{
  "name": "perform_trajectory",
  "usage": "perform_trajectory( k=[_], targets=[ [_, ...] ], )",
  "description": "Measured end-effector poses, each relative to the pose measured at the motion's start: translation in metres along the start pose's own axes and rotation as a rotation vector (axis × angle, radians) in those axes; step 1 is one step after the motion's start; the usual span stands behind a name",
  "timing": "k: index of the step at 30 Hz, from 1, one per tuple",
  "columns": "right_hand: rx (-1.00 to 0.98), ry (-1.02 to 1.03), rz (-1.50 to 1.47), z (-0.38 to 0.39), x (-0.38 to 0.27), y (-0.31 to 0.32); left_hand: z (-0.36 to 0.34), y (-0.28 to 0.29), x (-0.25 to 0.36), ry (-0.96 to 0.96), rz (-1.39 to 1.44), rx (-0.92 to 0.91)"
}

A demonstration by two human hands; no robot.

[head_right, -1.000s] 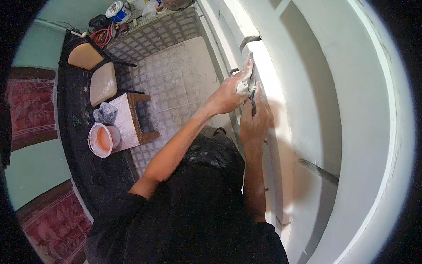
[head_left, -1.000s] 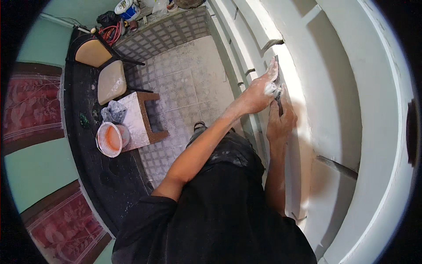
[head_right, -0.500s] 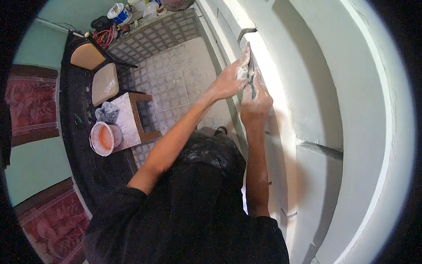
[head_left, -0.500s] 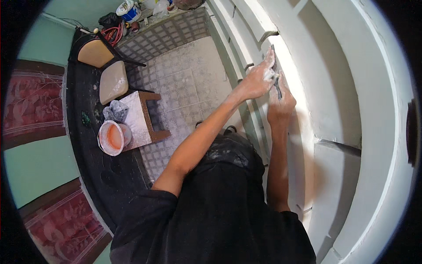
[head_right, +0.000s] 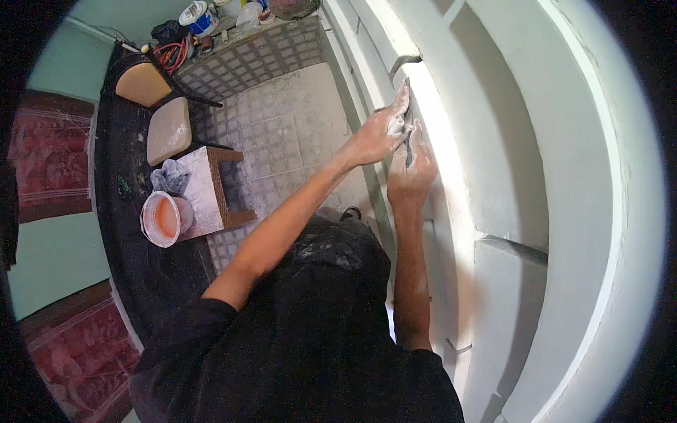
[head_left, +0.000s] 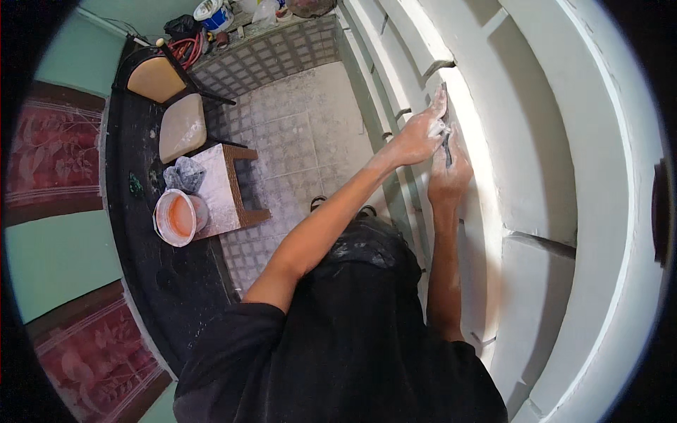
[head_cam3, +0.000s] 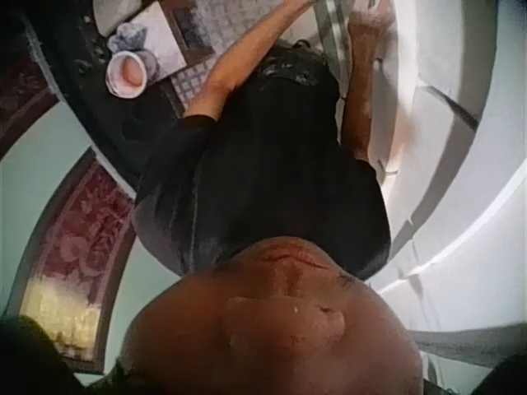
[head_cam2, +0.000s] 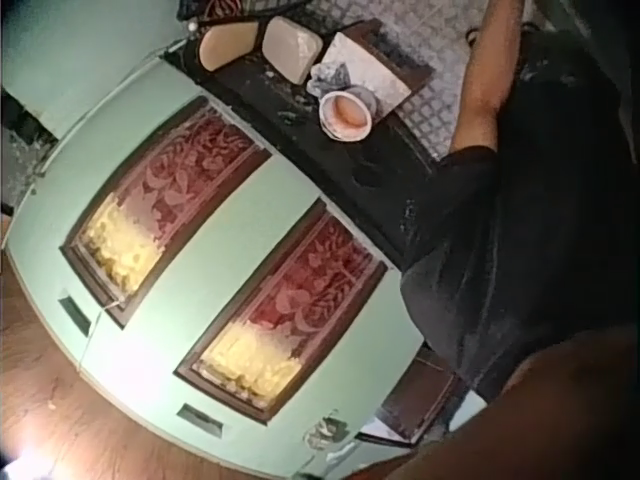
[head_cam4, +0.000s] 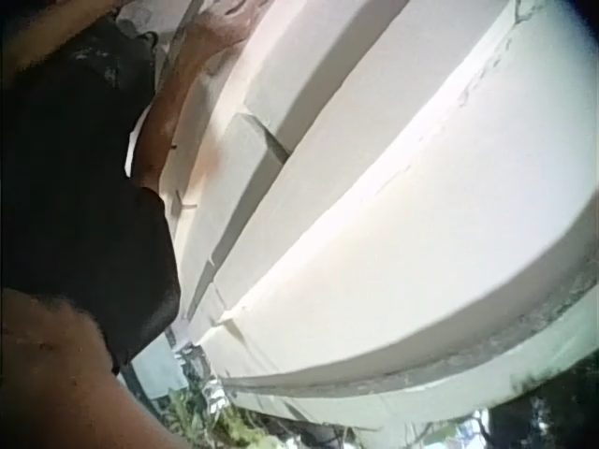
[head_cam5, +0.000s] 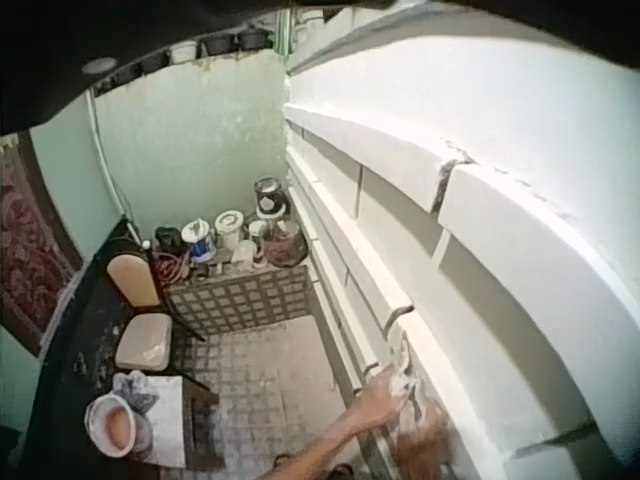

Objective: Patching and smoothing gaps in a decorative concrete wall using a filler material and a scraper tool.

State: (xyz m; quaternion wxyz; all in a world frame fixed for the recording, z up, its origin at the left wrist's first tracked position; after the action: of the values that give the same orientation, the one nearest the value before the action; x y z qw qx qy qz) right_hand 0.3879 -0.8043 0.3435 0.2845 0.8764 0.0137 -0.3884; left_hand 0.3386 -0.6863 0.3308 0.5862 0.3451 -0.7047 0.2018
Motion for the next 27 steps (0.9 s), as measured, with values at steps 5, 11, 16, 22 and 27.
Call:
perform_trajectory(
  k=[5,11,16,22,27],
  targets=[
    [-0.025,-0.087,0.018,-0.002,-0.002,-0.004,-0.006,0.002,0.002,0.085,0.024,-0.052],
    [-0.004,-0.081,-0.050,-0.003,-0.002,-0.009,-0.006,-0.002,-0.010,0.021,0.020,0.085],
    [0.005,-0.181,-0.024,-0.002,-0.004,-0.010,-0.002,0.000,-0.010,-0.014,-0.063,-0.006],
    [0.002,-0.095,0.001,-0.004,0.003,-0.017,-0.012,0.004,-0.007,-0.007,-0.033,0.049],
    [0.003,-0.092,0.049,0.006,0.001,-0.010,-0.001,-0.001,-0.009,-0.053,-0.092,0.135]
  ],
)
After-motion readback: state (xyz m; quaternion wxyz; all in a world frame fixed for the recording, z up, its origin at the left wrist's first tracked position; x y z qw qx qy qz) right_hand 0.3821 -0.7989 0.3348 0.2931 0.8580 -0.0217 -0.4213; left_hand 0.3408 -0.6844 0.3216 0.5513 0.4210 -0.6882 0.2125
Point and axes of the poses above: each hand's wrist, its own z-axis away from the middle knuckle, its own y-axis out of the back of the hand, x = y × z, the point moved 1 cm from there along -z, towards the middle knuckle, and after that the axes turned 12 degrees about x, right-handed, at the moved point
